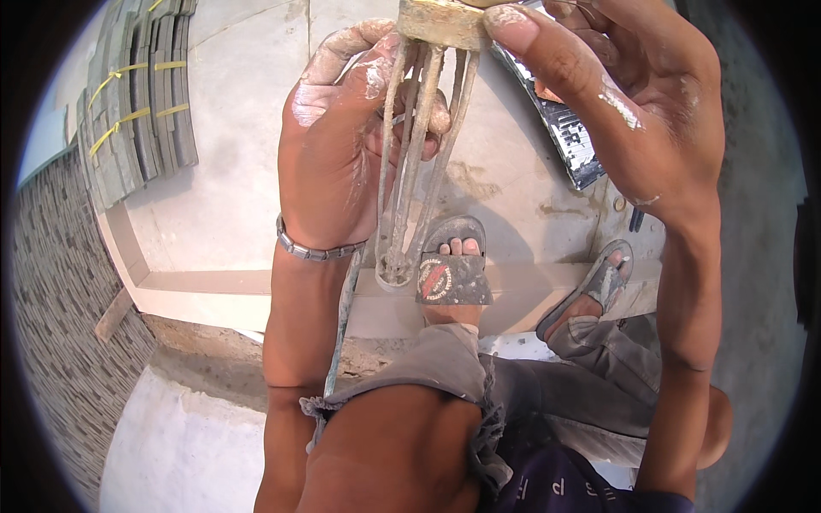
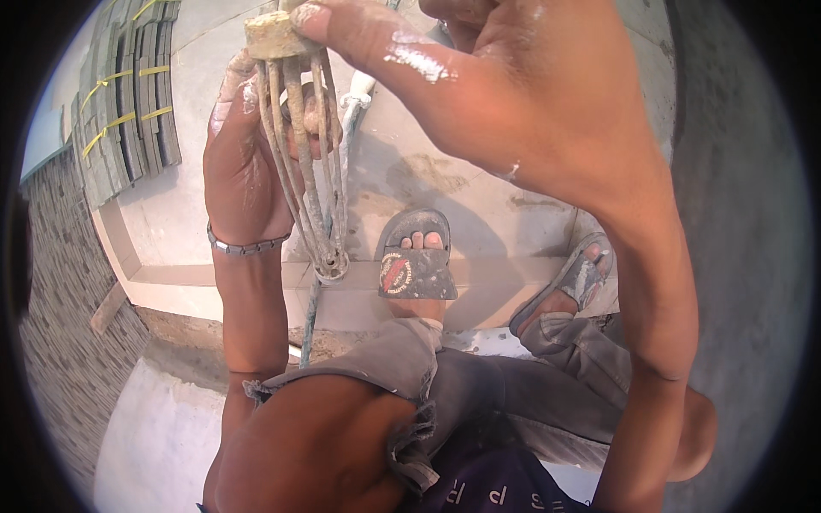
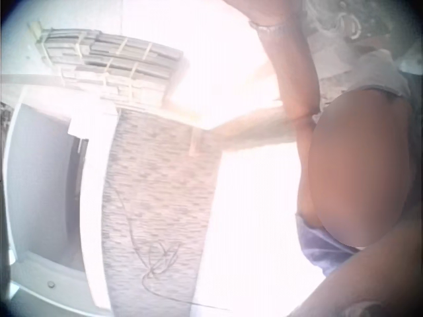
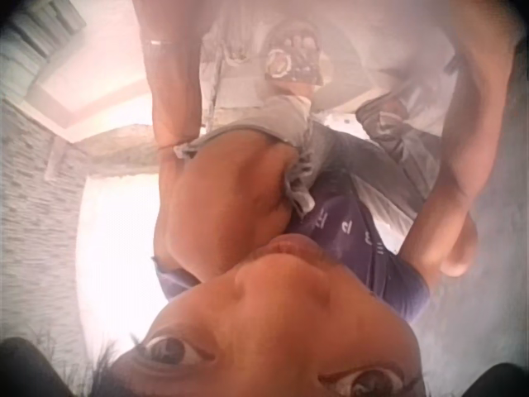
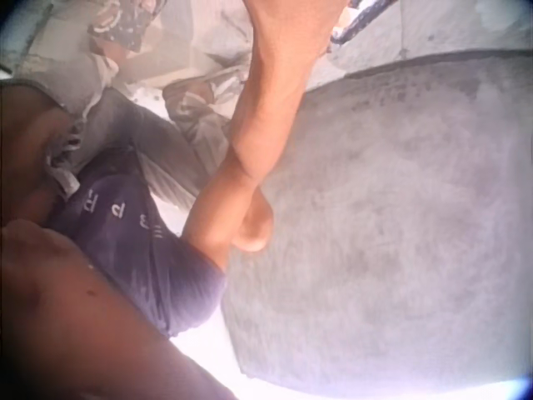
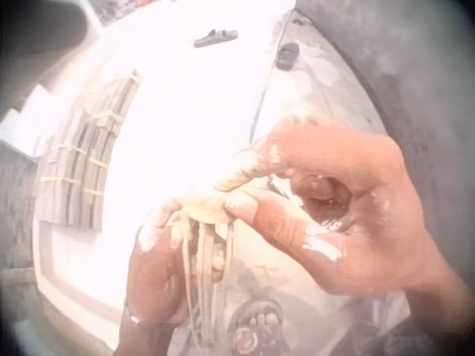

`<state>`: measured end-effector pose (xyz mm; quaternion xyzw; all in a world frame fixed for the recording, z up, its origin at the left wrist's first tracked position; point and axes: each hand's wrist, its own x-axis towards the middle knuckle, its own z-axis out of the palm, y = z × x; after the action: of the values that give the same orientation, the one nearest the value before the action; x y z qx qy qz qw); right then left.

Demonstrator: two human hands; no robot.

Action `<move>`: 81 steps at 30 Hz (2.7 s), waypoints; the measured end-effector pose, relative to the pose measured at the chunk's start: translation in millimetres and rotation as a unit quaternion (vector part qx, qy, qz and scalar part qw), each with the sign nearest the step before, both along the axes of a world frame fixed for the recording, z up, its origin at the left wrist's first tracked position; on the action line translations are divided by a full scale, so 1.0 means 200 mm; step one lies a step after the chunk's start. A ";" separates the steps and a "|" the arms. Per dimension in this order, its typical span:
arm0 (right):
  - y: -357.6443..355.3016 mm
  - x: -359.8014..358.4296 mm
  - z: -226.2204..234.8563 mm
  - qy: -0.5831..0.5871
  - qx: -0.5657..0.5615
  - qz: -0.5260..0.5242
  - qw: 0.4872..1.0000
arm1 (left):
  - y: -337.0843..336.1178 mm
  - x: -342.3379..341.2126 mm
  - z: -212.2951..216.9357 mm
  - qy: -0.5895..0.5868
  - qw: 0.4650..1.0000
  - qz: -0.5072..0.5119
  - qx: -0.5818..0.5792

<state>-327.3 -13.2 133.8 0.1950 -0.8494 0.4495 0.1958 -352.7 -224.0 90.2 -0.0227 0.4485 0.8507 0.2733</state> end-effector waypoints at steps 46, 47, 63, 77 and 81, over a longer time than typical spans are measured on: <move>-0.18 -0.44 -0.15 -0.129 -0.010 0.052 0.990 | -0.19 -0.20 -0.15 0.130 0.975 0.080 -0.161; -0.16 -0.43 -0.15 -0.158 -0.025 0.053 0.986 | -0.18 -0.19 -0.14 0.128 0.975 0.075 -0.165; -0.10 -0.27 -0.07 -0.283 -0.010 -0.055 0.957 | -0.06 -0.11 -0.10 0.130 0.974 0.067 -0.173; 0.05 -0.32 -0.21 -0.193 -0.082 -0.037 0.977 | 0.22 -0.08 -0.14 0.066 0.991 0.110 0.033; 0.09 -0.32 -0.22 -0.190 -0.082 -0.050 0.977 | 0.16 -0.12 -0.15 -0.025 0.988 0.036 0.147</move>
<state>-391.1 3.8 89.2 0.0465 -0.8401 0.5360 0.0691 -376.2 -191.2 59.2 -0.0202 0.3104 0.9158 0.2540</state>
